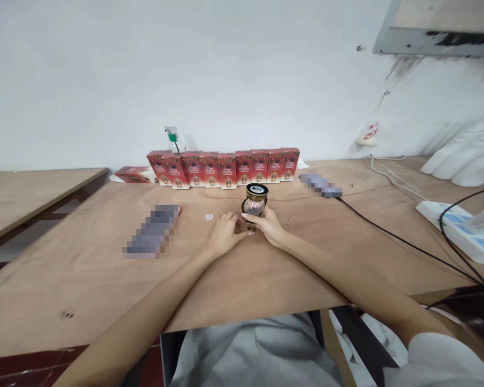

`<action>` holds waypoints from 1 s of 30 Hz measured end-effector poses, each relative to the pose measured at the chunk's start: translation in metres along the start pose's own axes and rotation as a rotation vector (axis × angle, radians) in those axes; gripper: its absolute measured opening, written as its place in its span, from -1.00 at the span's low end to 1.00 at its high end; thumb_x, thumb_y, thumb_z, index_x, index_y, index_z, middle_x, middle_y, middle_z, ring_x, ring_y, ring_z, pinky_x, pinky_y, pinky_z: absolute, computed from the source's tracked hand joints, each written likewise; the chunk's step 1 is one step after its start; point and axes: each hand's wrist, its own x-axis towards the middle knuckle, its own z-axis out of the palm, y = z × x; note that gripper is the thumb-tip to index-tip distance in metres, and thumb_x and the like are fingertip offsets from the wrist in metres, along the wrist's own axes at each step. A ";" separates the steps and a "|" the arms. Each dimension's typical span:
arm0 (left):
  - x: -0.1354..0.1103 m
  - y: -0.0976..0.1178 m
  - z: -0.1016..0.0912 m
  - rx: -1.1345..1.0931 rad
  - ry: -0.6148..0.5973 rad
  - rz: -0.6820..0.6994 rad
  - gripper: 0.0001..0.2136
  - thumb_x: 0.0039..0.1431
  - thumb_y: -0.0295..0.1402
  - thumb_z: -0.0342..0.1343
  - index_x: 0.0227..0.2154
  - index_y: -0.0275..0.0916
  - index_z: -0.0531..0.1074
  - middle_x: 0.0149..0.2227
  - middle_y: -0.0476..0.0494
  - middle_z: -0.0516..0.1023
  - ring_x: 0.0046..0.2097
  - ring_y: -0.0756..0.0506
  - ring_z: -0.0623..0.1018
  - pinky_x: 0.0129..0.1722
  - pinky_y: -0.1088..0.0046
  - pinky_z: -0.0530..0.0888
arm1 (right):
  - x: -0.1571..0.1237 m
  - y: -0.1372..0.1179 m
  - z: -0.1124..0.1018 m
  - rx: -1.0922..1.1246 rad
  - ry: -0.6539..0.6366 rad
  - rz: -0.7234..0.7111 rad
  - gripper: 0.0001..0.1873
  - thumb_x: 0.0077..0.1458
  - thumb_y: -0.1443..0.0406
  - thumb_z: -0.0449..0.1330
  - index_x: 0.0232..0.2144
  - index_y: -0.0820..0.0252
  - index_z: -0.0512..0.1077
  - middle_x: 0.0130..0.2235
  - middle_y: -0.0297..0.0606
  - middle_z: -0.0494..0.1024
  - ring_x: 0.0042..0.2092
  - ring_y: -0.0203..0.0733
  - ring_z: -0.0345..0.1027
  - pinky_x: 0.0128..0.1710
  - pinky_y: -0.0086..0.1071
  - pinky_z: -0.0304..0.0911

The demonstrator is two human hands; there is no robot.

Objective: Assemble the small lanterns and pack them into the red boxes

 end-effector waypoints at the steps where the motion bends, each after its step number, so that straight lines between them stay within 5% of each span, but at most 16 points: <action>1: 0.000 0.000 0.000 -0.018 -0.003 0.001 -0.63 0.09 -0.03 0.12 -0.32 -0.29 0.43 -0.31 -0.16 0.43 -0.24 -0.15 0.42 -0.20 0.29 0.37 | 0.000 -0.001 0.000 0.017 0.004 0.017 -0.53 -0.35 0.23 0.41 -0.31 0.19 0.39 -0.25 -0.27 0.53 -0.24 -0.21 0.41 -0.18 -0.27 0.36; 15: 0.004 0.002 0.006 0.032 0.050 0.062 -0.80 0.21 -0.25 0.06 -0.34 -0.31 0.44 -0.28 -0.22 0.44 -0.20 -0.16 0.46 -0.19 0.27 0.42 | 0.001 0.005 -0.001 -0.135 0.012 -0.126 -0.53 -0.28 0.16 0.38 -0.29 0.19 0.37 -0.22 -0.25 0.53 -0.22 -0.20 0.40 -0.16 -0.30 0.33; 21: 0.003 0.005 0.008 0.128 0.053 0.055 -0.85 0.25 -0.37 -0.03 -0.30 -0.32 0.41 -0.24 -0.24 0.43 -0.16 -0.17 0.46 -0.14 0.26 0.41 | 0.001 0.005 -0.004 -0.180 0.009 -0.091 -0.49 -0.28 0.16 0.38 -0.24 0.18 0.34 -0.22 -0.23 0.53 -0.30 -0.22 0.39 -0.35 -0.36 0.35; 24: 0.003 0.003 0.004 0.196 0.063 0.015 -0.84 0.25 -0.37 -0.03 -0.31 -0.34 0.40 -0.23 -0.27 0.43 -0.17 -0.18 0.47 -0.18 0.26 0.41 | 0.003 0.005 -0.006 -0.228 0.018 -0.143 -0.48 -0.28 0.17 0.39 -0.22 0.16 0.34 -0.17 -0.22 0.53 -0.22 -0.18 0.40 -0.23 -0.30 0.37; 27: 0.004 -0.005 -0.009 0.198 0.225 -0.051 -0.82 0.26 -0.37 -0.06 -0.35 -0.32 0.40 -0.28 -0.23 0.44 -0.24 -0.15 0.47 -0.24 0.30 0.40 | 0.007 0.008 -0.009 -0.264 0.020 -0.206 -0.47 -0.32 0.20 0.40 -0.24 0.16 0.35 -0.13 -0.20 0.53 -0.11 -0.14 0.40 -0.06 -0.22 0.31; 30: 0.005 -0.013 -0.028 0.085 0.524 -0.061 -0.82 0.27 -0.32 -0.04 -0.36 -0.29 0.40 -0.33 -0.13 0.43 -0.32 -0.07 0.45 -0.29 0.39 0.37 | 0.009 0.009 -0.014 -0.357 0.016 -0.268 -0.52 -0.30 0.23 0.38 -0.26 0.16 0.34 -0.16 -0.22 0.53 -0.10 -0.12 0.39 -0.03 -0.20 0.28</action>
